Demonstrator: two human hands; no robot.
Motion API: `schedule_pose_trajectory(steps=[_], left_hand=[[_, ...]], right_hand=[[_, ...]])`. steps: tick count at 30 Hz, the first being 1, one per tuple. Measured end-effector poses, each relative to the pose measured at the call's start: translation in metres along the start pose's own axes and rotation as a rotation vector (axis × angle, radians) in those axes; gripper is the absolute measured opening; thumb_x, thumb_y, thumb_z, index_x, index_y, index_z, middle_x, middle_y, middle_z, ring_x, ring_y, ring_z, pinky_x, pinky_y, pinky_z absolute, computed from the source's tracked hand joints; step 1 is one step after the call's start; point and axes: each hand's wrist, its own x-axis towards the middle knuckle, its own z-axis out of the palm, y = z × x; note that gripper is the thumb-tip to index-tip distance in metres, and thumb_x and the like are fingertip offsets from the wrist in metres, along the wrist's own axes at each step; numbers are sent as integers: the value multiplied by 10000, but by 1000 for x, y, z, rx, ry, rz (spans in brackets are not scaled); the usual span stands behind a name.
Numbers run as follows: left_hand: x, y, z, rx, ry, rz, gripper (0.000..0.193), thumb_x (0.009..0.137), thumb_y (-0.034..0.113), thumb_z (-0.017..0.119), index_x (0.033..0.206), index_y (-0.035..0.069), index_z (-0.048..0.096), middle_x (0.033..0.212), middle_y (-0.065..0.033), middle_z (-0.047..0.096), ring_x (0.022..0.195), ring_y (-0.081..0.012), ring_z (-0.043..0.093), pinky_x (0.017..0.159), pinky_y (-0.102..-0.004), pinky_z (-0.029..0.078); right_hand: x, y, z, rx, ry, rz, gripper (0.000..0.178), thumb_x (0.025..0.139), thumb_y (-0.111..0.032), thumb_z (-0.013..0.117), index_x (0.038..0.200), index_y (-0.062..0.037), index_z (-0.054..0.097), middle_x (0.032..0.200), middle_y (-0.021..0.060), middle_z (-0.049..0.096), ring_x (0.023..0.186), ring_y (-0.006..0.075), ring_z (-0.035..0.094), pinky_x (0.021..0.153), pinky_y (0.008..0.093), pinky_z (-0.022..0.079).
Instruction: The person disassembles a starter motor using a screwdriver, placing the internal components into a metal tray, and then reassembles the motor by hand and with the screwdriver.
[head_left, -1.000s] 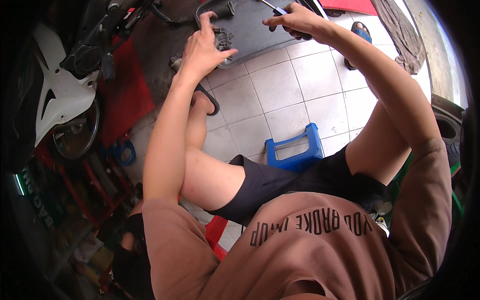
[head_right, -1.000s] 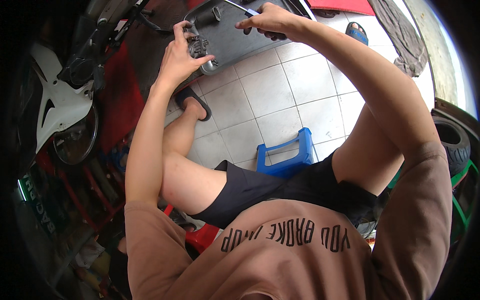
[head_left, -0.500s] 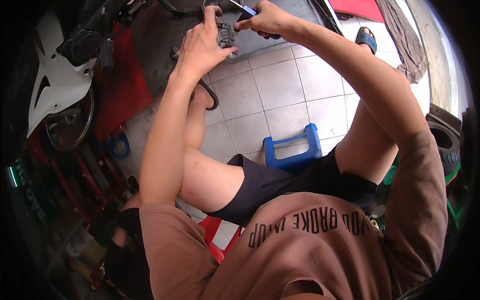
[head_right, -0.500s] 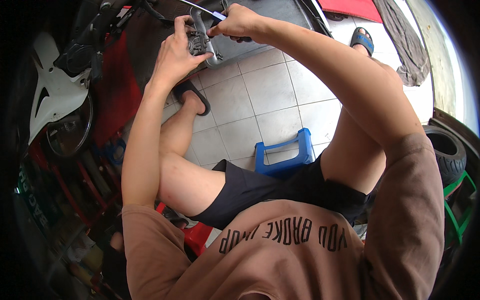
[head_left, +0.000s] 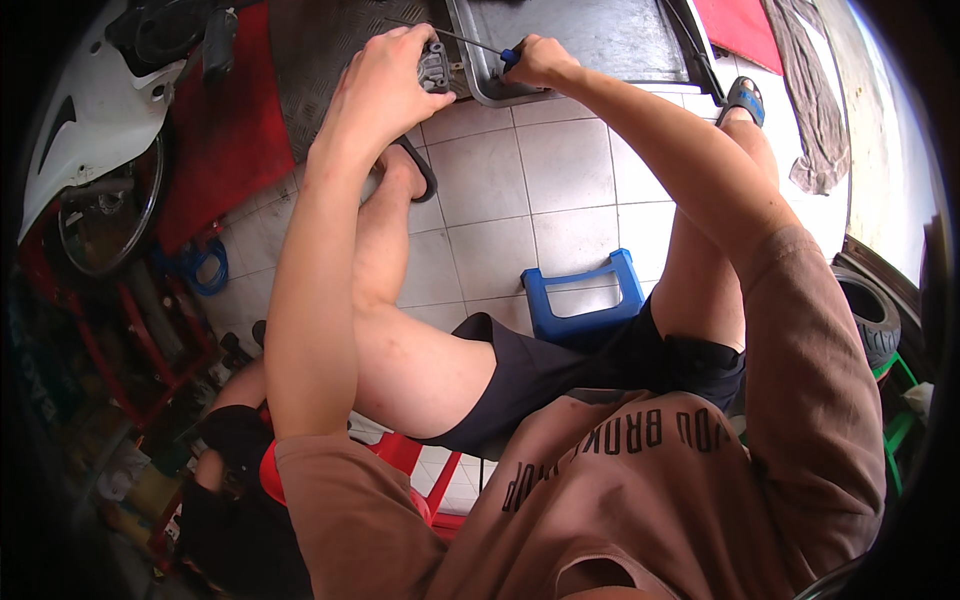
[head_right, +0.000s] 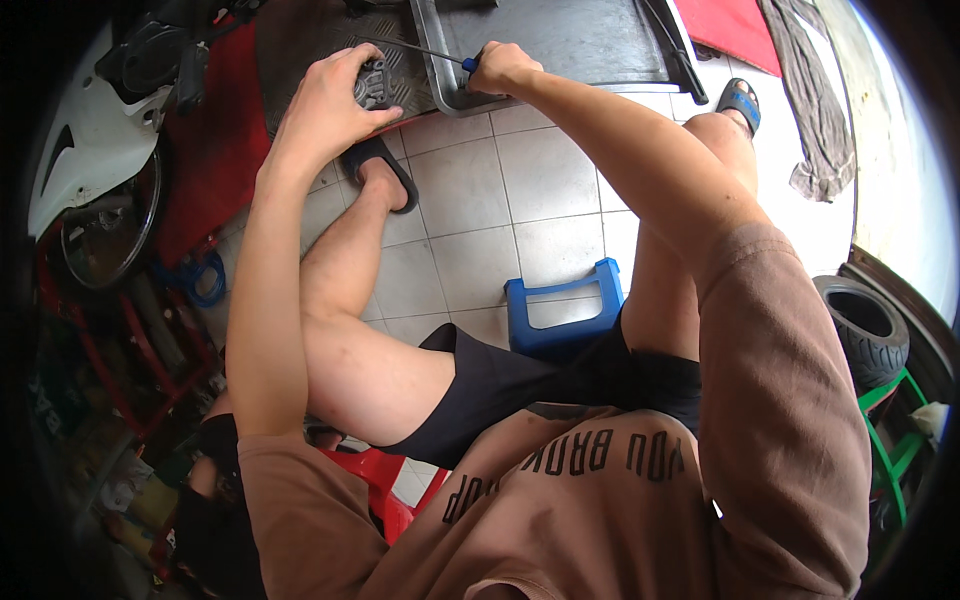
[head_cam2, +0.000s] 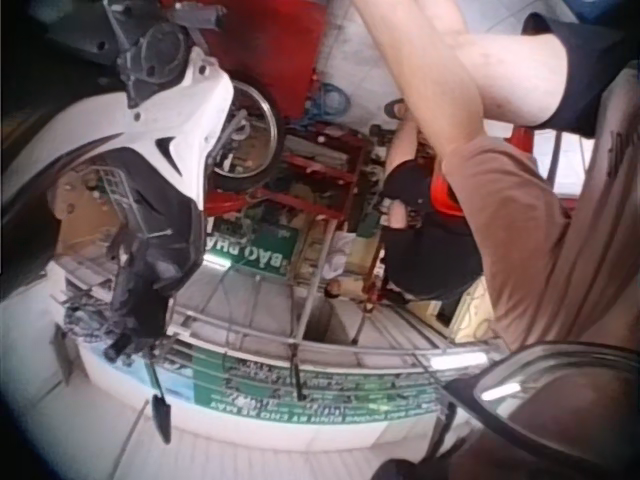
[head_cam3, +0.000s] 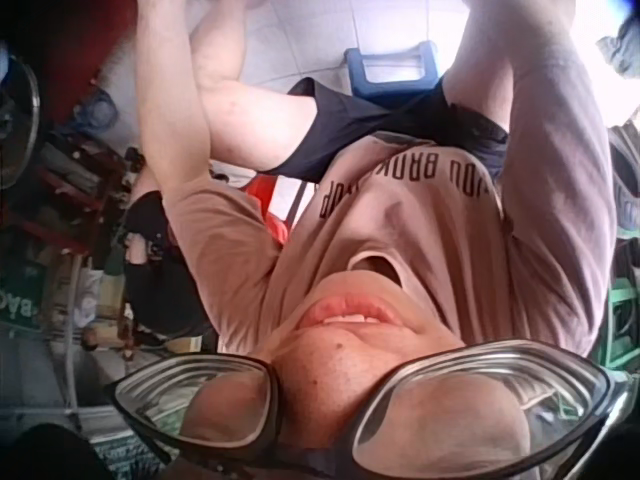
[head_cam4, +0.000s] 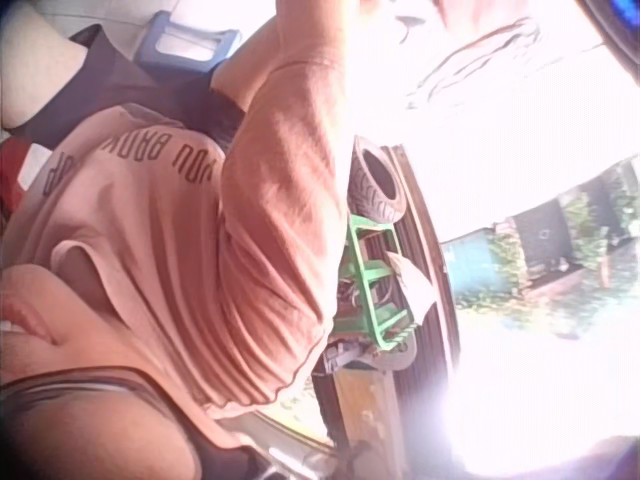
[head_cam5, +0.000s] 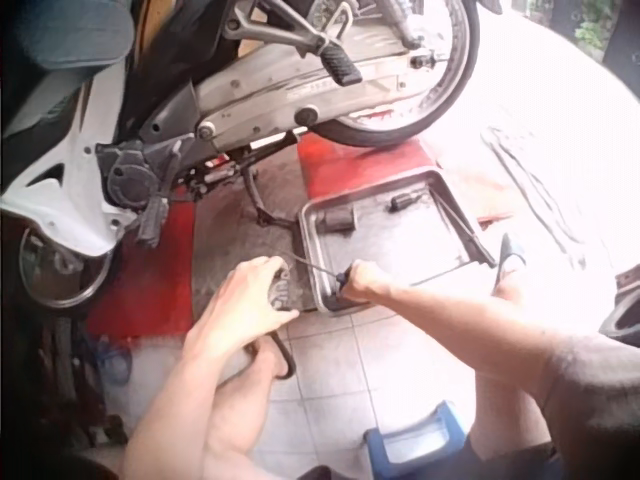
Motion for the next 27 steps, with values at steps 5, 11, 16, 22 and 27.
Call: schedule_pose_trajectory(steps=[5,11,16,22,27], left_hand=[[-4,0,-4,-58,-19,11,567,664,233,822,1142,55,574,1076,-152,647,987,-337,614,866,-413,490],[5,-1,-7,-101,55,12,509,707,237,802,1131,69,578,1023,-164,659,974,-325,628,853,-405,484],[20,0,-13,-269,162,12,387,758,202,744,1086,59,598,883,-131,681,846,-266,669,780,-379,503],[37,3,-17,-552,320,-11,306,714,209,754,965,63,658,818,-79,692,760,-189,654,748,-324,512],[45,18,-25,-722,300,75,300,717,230,830,880,58,646,733,24,620,690,-49,554,685,-223,470]], right_hand=[[-9,-11,1,-74,28,-59,488,743,-409,743,1107,-100,640,962,70,696,847,206,687,752,356,553],[-23,-8,-56,-105,-26,-122,416,822,-445,652,976,-59,675,771,105,679,695,201,678,666,332,552],[-74,38,-141,-43,172,-428,367,904,-348,615,1051,-15,663,641,86,649,544,167,645,573,310,538],[-148,92,-211,212,287,-617,422,871,-301,708,1130,20,614,738,52,631,697,68,584,640,238,462],[-182,109,-222,137,336,-721,394,831,-279,747,991,75,681,664,73,621,575,95,529,523,263,413]])
